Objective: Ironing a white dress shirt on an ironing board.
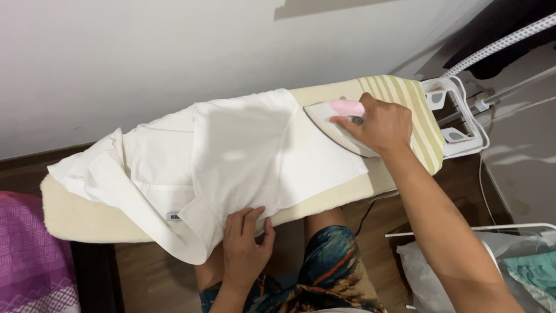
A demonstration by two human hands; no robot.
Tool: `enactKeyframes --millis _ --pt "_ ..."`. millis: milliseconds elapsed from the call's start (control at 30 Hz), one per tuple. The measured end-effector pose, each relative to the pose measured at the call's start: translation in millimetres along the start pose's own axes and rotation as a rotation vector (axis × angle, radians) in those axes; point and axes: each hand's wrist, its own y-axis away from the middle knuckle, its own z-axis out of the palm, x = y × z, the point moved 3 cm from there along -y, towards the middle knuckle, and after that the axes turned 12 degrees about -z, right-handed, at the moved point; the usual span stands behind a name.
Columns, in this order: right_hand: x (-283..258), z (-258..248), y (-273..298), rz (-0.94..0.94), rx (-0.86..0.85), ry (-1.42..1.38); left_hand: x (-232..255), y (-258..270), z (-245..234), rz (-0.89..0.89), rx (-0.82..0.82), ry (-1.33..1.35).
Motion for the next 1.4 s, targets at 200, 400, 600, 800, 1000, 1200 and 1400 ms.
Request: enactKeyframes --millis 200,400,600,800,1000,1200,1400 --pt "-17.2 -6.3 0.8 -0.156 0.038 -0.079 -1.5 -2.5 0.4 0.011 0.003 0.001" --pt "2.2 2.1 -20.3 0.229 -0.181 0.011 0.1 -1.6 -2.6 0.008 -0.009 0.02" --pt "-9.4 0.5 -29.9 0.456 -0.359 -0.194 -1.7 -1.7 -2.6 0.012 -0.028 0.031" --pt "-93.5 -22.5 -7.7 0.526 -0.501 -0.397 -1.6 -4.0 -2.2 0.018 -0.018 0.036" --pt "-89.9 -5.2 -27.8 0.454 -0.287 -0.576 3.4 -1.6 -6.5 0.033 -0.012 0.036" --pt "-147.9 -55.8 14.8 0.448 -0.407 -0.69 1.2 -3.9 -5.1 0.013 -0.003 0.047" --pt "-113.5 -15.7 -24.3 0.537 -0.266 -0.635 3.0 0.4 -4.3 0.045 0.022 0.039"
